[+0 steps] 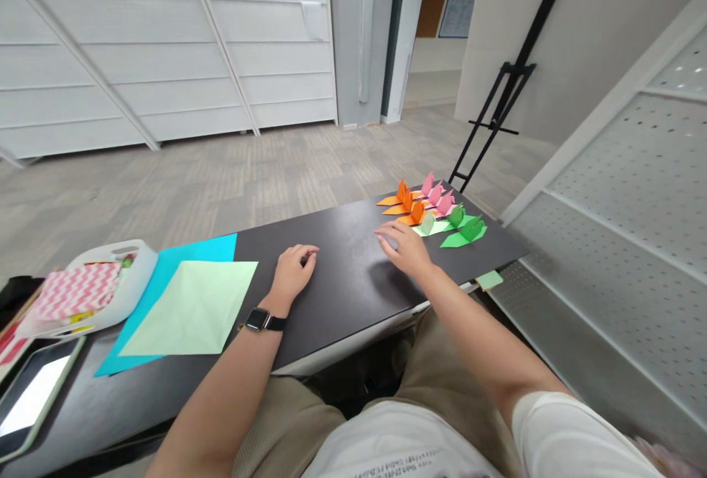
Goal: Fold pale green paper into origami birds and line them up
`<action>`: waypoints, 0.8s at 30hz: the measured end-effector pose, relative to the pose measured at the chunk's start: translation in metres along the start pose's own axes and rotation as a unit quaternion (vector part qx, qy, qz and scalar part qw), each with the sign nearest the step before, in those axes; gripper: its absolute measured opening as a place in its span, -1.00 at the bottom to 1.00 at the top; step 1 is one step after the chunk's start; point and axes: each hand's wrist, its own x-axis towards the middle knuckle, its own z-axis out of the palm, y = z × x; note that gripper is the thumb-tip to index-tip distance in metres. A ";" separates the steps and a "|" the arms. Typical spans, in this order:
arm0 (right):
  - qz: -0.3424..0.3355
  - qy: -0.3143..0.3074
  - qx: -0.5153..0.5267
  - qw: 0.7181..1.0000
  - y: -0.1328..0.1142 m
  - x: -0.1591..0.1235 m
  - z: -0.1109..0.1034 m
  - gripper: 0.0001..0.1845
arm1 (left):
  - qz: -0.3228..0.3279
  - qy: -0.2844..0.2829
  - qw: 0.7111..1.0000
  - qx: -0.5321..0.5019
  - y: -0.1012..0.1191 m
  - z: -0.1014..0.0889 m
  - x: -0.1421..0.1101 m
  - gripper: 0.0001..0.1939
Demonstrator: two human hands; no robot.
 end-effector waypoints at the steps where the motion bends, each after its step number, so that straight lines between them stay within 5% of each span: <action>1: -0.005 0.000 0.030 1.000 -0.008 0.011 0.017 -0.71 | 0.002 0.010 1.000 0.004 0.001 0.000 -0.001 -0.77; 5: 0.040 0.014 0.116 0.992 -0.022 0.039 0.081 -0.71 | -0.003 0.055 0.997 0.047 0.008 -0.005 -0.002 -0.78; 8: 0.095 0.034 0.147 0.984 -0.016 0.040 0.105 -0.68 | -0.016 0.096 0.992 0.078 0.011 -0.021 -0.001 -0.76; 12: 0.124 0.057 0.165 0.977 0.005 0.037 0.105 -0.68 | -0.067 0.124 0.983 0.116 -0.001 -0.062 -0.013 -0.75; 17: 0.155 0.082 0.187 0.967 0.015 0.043 0.107 -0.68 | -0.189 0.089 0.945 0.253 -0.025 -0.110 -0.080 -0.66; 21: 0.127 0.050 0.185 0.973 0.004 0.044 0.111 -0.67 | -0.274 0.024 0.911 0.308 -0.031 -0.117 -0.132 -0.48; 24: 0.114 0.037 0.187 0.975 -0.001 0.043 0.108 -0.66 | -0.282 0.016 0.909 0.306 -0.032 -0.114 -0.146 -0.51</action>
